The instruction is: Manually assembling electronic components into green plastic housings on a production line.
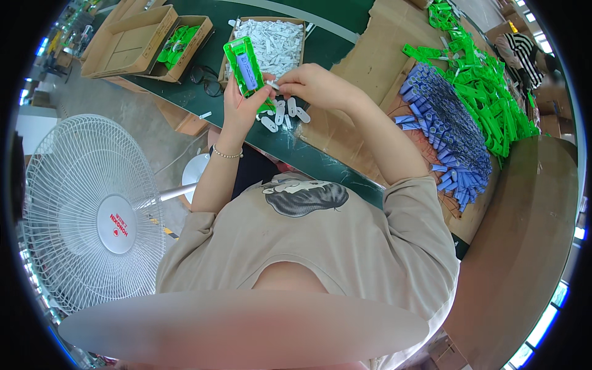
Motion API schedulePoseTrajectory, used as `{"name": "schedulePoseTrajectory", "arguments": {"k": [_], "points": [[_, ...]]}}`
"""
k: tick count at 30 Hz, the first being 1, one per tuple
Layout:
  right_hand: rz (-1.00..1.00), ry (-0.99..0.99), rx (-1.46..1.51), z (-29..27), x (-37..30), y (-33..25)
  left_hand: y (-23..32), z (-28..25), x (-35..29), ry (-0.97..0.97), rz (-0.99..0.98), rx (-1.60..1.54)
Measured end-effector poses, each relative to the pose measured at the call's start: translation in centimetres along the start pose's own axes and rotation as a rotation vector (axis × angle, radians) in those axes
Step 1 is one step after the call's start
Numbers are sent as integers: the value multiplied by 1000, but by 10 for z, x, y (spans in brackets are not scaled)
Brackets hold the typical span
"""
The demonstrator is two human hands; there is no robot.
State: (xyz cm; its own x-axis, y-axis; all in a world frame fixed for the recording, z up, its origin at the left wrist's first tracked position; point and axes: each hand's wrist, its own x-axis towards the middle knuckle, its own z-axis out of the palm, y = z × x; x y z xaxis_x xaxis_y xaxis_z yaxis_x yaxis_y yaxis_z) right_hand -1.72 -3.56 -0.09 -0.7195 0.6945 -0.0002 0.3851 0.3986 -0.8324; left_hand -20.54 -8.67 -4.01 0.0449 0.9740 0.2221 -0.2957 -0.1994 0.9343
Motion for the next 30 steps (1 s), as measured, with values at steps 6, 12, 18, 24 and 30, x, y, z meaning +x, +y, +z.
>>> {"name": "schedulePoseTrajectory", "arguments": {"k": [6,12,18,24,30], "points": [[125,165,167,12,-29,-5,-6,17,-7,93,-110,-214],[123,415,143,23,-48,4,-15,29,-17,35,-162,-132],[181,501,315,-4,-53,7,-20,42,-36,-190,-369,17],[256,467,191,-7,-57,9,-12,57,-39,-285,-294,244],[419,333,-292,-22,-64,-3,-20,49,-39,-440,-443,199]]}}
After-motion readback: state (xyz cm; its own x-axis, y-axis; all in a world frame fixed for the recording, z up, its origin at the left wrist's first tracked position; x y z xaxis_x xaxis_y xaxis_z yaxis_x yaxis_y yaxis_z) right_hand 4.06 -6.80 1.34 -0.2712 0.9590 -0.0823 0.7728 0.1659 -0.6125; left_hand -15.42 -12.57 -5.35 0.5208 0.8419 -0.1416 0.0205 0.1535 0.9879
